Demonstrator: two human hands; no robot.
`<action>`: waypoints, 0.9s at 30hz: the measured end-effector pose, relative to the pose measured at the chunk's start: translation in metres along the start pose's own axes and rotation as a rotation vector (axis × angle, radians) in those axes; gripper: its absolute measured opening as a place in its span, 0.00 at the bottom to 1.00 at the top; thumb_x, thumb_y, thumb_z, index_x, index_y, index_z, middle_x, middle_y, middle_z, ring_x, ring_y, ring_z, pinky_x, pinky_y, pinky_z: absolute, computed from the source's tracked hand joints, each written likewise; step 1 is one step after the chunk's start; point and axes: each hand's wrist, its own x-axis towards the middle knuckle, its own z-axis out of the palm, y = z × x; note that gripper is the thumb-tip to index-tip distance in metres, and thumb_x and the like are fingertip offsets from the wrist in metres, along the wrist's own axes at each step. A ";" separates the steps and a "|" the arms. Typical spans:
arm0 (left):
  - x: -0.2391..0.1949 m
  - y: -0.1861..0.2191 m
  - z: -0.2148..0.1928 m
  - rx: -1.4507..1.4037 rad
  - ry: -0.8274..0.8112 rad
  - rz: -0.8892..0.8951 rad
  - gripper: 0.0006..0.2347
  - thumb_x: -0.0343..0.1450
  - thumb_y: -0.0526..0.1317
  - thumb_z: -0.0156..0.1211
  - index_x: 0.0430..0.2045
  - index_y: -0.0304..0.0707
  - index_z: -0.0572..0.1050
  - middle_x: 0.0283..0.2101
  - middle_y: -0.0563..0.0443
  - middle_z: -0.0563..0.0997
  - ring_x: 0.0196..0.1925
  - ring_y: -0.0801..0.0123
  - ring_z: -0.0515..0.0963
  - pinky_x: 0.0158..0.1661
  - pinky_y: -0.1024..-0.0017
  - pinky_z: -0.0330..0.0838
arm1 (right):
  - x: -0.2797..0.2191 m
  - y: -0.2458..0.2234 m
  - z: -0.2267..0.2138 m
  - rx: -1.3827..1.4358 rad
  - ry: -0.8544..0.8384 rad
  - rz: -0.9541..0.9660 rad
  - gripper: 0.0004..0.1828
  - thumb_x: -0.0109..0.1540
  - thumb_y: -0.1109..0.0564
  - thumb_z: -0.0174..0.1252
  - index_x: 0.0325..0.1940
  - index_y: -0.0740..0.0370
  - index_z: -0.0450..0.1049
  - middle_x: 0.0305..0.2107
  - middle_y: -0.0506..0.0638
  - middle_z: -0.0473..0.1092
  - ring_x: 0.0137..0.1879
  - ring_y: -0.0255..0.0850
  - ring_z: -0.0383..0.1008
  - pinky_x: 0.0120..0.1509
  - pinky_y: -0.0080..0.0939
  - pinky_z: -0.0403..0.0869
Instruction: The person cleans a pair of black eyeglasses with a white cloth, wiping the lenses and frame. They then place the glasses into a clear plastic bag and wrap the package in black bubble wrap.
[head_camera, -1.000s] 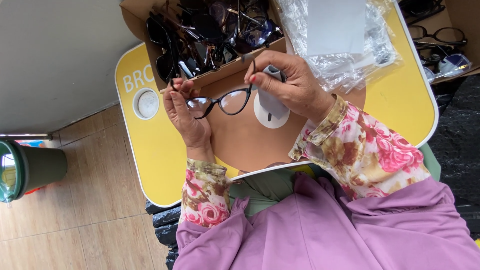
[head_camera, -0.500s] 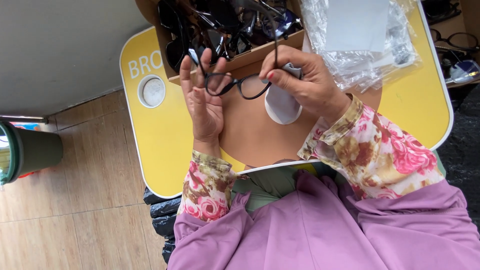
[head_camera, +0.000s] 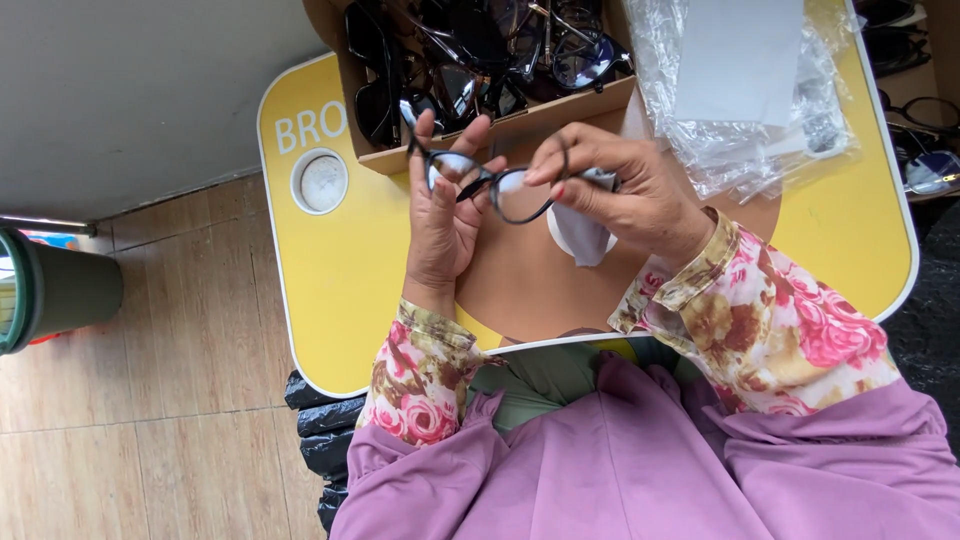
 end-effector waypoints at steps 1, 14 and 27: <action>0.001 0.000 -0.003 -0.004 0.053 0.026 0.37 0.73 0.49 0.63 0.75 0.59 0.46 0.70 0.32 0.67 0.57 0.48 0.81 0.55 0.59 0.85 | -0.001 -0.001 0.001 0.036 -0.048 0.010 0.08 0.67 0.61 0.60 0.50 0.64 0.78 0.42 0.55 0.74 0.47 0.35 0.70 0.53 0.37 0.67; 0.009 0.002 -0.033 -0.135 -0.011 -0.110 0.24 0.80 0.60 0.32 0.61 0.46 0.65 0.42 0.42 0.69 0.33 0.62 0.75 0.21 0.71 0.80 | -0.003 0.020 -0.012 -1.033 -0.216 -0.237 0.27 0.62 0.33 0.64 0.54 0.54 0.77 0.46 0.51 0.71 0.45 0.47 0.72 0.49 0.47 0.69; 0.023 -0.019 0.005 -0.079 -0.129 -0.264 0.25 0.78 0.59 0.32 0.55 0.38 0.65 0.28 0.47 0.63 0.27 0.64 0.72 0.23 0.75 0.76 | -0.009 0.019 -0.023 -0.845 -0.339 0.004 0.14 0.53 0.67 0.61 0.43 0.64 0.77 0.36 0.59 0.72 0.44 0.60 0.76 0.49 0.56 0.75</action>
